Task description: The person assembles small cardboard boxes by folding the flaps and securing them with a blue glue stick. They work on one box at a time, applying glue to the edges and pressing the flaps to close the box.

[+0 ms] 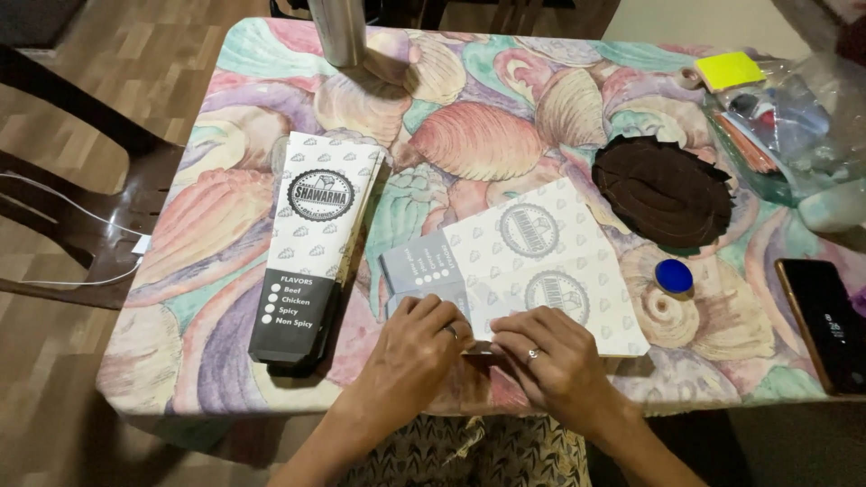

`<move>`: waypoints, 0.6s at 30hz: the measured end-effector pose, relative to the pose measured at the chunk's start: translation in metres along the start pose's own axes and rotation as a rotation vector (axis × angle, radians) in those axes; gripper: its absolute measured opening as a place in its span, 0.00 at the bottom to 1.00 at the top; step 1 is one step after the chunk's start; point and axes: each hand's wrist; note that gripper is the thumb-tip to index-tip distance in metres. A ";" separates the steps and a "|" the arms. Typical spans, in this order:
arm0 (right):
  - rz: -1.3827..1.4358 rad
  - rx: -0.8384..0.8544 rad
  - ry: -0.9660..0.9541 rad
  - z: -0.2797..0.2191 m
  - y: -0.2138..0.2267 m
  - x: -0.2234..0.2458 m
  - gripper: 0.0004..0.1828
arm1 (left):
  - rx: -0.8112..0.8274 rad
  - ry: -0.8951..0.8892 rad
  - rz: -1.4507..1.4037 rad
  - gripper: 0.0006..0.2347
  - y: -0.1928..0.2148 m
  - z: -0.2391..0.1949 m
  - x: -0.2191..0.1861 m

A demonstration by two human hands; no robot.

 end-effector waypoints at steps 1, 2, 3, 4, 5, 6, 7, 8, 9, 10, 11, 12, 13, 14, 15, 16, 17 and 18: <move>0.003 -0.001 0.003 0.000 -0.001 0.001 0.15 | 0.001 0.003 0.003 0.02 0.006 -0.004 -0.001; 0.005 -0.010 -0.009 0.001 -0.002 0.002 0.13 | 0.027 -0.041 -0.011 0.04 0.012 -0.008 -0.001; 0.006 -0.019 -0.022 0.001 -0.002 0.003 0.12 | 0.053 -0.086 -0.025 0.07 0.018 -0.011 -0.002; 0.008 -0.020 -0.021 0.001 -0.003 0.002 0.12 | 0.054 -0.084 -0.024 0.07 0.019 -0.018 0.002; 0.002 -0.029 -0.025 0.001 -0.004 0.002 0.13 | 0.048 -0.077 -0.017 0.14 0.020 -0.024 0.005; -0.004 -0.038 -0.029 0.000 -0.005 0.002 0.14 | 0.041 -0.069 -0.010 0.20 0.021 -0.030 0.009; -0.004 -0.038 -0.031 0.004 -0.001 0.005 0.14 | 0.043 -0.070 -0.011 0.20 0.023 -0.030 0.010; 0.001 -0.041 -0.027 0.008 0.003 0.009 0.12 | -0.016 -0.076 -0.012 0.17 0.024 -0.030 0.011; 0.007 -0.042 -0.022 0.012 0.008 0.012 0.10 | -0.075 -0.079 -0.013 0.14 0.025 -0.031 0.011; 0.009 -0.041 -0.022 0.009 0.001 0.012 0.10 | -0.074 -0.077 -0.014 0.14 0.026 -0.029 0.010; -0.008 -0.028 -0.016 0.006 -0.006 0.012 0.11 | -0.094 -0.086 -0.016 0.13 0.028 -0.027 0.009; -0.025 -0.014 -0.009 0.003 -0.013 0.011 0.13 | -0.114 -0.096 -0.019 0.12 0.029 -0.024 0.008; -0.027 -0.016 -0.012 0.001 -0.014 0.011 0.13 | -0.113 -0.100 -0.020 0.12 0.029 -0.024 0.008; -0.026 -0.012 -0.008 0.000 -0.015 0.012 0.17 | -0.105 -0.096 -0.024 0.10 0.029 -0.025 0.009; -0.022 -0.008 -0.002 -0.001 -0.017 0.012 0.20 | -0.097 -0.088 -0.026 0.09 0.030 -0.026 0.009; -0.021 -0.009 -0.003 0.000 -0.016 0.013 0.20 | -0.096 -0.088 -0.026 0.09 0.031 -0.026 0.010; -0.008 -0.014 -0.009 0.002 -0.014 0.014 0.19 | -0.112 -0.084 -0.059 0.09 0.032 -0.027 0.010; 0.006 -0.019 -0.016 0.003 -0.013 0.015 0.18 | -0.128 -0.080 -0.092 0.09 0.033 -0.027 0.011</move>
Point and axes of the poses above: each hand's wrist, its own z-axis towards the middle knuckle, its own y-axis out of the back of the hand, x = y × z, and after that the axes turned 7 degrees about x, right-handed
